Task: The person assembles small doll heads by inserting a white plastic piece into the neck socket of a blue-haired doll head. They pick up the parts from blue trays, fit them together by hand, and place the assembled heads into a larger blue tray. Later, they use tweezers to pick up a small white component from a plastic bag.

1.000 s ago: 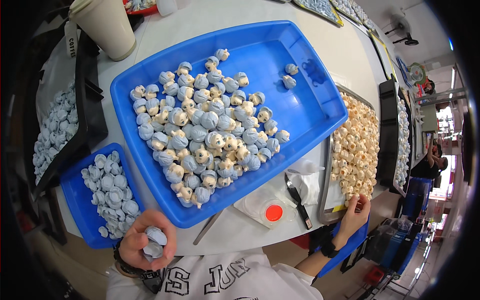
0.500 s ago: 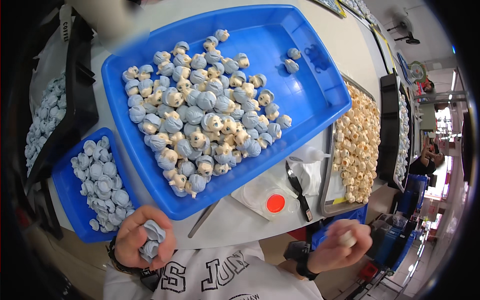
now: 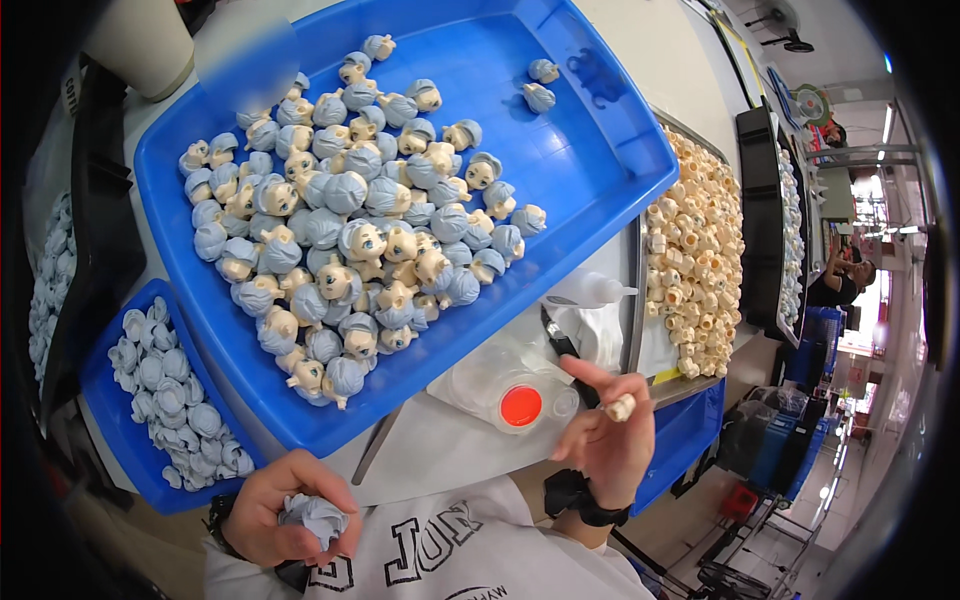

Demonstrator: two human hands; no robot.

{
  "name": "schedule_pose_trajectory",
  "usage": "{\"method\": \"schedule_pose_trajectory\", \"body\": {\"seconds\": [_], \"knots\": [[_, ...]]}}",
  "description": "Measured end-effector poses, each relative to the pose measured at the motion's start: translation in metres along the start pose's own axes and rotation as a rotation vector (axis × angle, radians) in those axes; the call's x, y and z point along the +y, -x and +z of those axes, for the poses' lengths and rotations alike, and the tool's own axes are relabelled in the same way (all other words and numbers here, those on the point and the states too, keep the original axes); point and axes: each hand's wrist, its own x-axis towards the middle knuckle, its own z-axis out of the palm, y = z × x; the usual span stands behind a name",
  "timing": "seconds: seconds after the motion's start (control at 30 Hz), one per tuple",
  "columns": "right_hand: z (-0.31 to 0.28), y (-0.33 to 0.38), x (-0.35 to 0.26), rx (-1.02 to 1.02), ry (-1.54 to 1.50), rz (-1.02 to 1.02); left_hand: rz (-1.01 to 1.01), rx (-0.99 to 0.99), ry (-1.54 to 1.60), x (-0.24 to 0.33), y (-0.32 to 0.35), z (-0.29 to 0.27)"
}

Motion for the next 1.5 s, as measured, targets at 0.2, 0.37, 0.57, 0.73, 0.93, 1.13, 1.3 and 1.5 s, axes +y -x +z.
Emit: {"method": "schedule_pose_trajectory", "body": {"seconds": [0.2,0.37,0.57,0.73,0.93,1.13,1.3,1.5], "knots": [[-0.006,-0.005,0.007,-0.056,0.080,0.001,-0.072,-0.023,0.013,0.003,-0.010,0.004],[-0.010,-0.003,0.009,-0.112,-0.015,0.027,-0.131,-0.032,-0.063,0.001,-0.018,0.010],[-0.008,0.004,0.011,-0.096,-0.012,-0.024,-0.160,-0.008,-0.132,-0.004,-0.027,0.016],[-0.006,0.011,0.013,-0.077,-0.019,-0.063,-0.098,0.119,-0.113,-0.007,-0.028,0.026],[0.002,0.020,0.018,0.064,0.084,-0.122,0.127,0.168,-0.321,-0.005,-0.042,0.043],[0.001,0.030,0.027,0.113,0.083,-0.219,0.175,0.211,-0.219,-0.006,-0.050,0.050],[-0.002,0.042,0.032,0.055,-0.020,-0.172,0.233,0.227,-0.248,-0.016,-0.069,0.054],[-0.003,0.048,0.039,0.028,-0.171,-0.161,0.195,0.236,-0.273,-0.020,-0.080,0.058]]}}
